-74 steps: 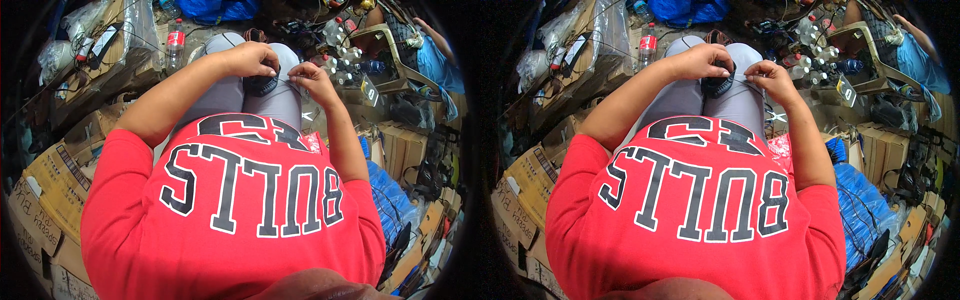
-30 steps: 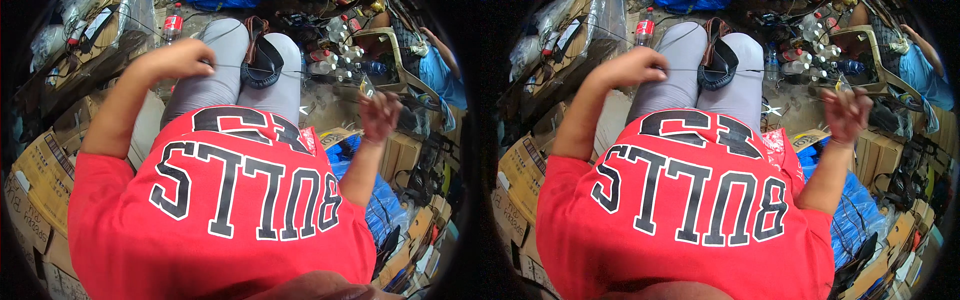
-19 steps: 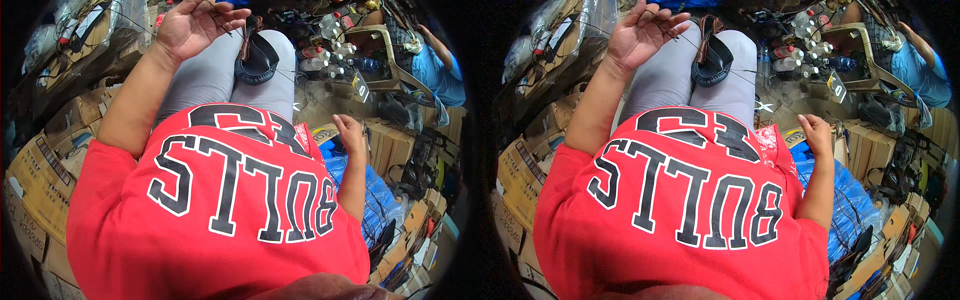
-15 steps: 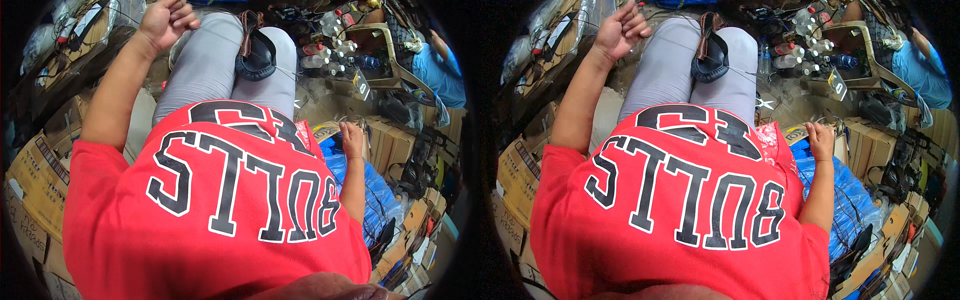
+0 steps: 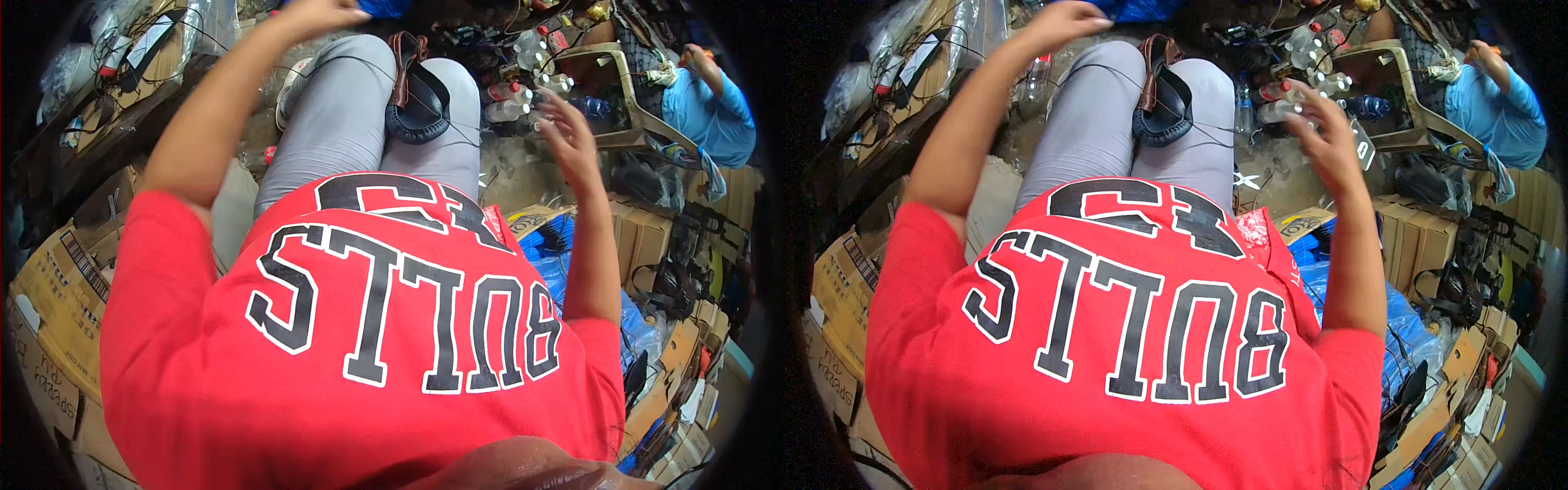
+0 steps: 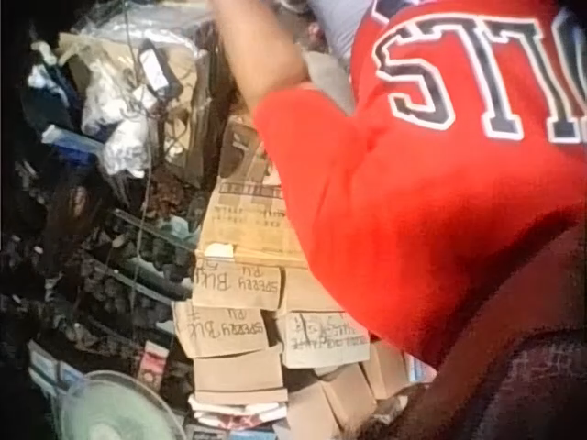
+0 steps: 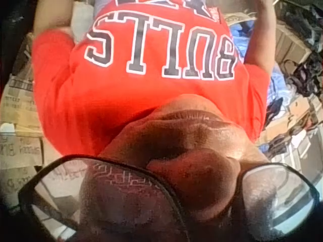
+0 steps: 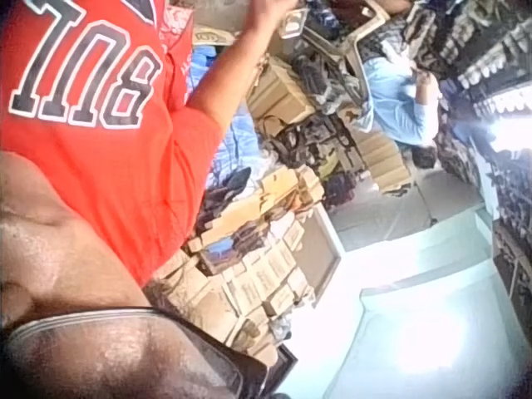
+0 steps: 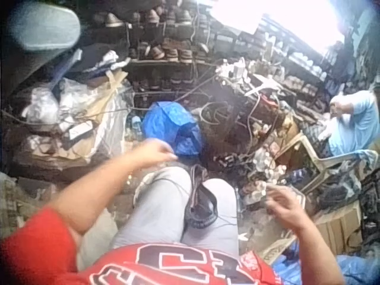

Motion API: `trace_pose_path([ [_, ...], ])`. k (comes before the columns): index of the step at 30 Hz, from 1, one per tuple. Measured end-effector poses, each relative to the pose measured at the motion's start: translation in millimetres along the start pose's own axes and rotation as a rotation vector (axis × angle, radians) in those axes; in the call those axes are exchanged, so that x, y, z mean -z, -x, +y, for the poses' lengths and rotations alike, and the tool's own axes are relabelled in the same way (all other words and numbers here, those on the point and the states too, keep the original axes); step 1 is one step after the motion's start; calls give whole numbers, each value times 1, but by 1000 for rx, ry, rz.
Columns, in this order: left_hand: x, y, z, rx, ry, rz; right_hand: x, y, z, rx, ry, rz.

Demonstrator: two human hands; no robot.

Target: Hand-stitching a shoe component in a manufacturing setting.

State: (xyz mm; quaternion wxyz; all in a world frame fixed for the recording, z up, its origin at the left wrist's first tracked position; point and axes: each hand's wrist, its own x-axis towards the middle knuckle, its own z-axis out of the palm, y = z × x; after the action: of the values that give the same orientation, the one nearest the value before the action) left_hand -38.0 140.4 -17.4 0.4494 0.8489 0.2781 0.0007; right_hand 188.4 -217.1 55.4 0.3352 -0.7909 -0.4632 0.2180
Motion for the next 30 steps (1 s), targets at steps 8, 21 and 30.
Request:
trace_pose_path([
  [8, -83, -19, 78, 114, -721, 23, -97, -61, -32, 73, 298, -497],
  [21, -53, -42, -16, -118, 346, 457, -122, -8, -19, -266, -67, -122],
  [30, -74, -9, 33, -353, -415, 402, -124, 4, -24, -455, -388, 3],
])
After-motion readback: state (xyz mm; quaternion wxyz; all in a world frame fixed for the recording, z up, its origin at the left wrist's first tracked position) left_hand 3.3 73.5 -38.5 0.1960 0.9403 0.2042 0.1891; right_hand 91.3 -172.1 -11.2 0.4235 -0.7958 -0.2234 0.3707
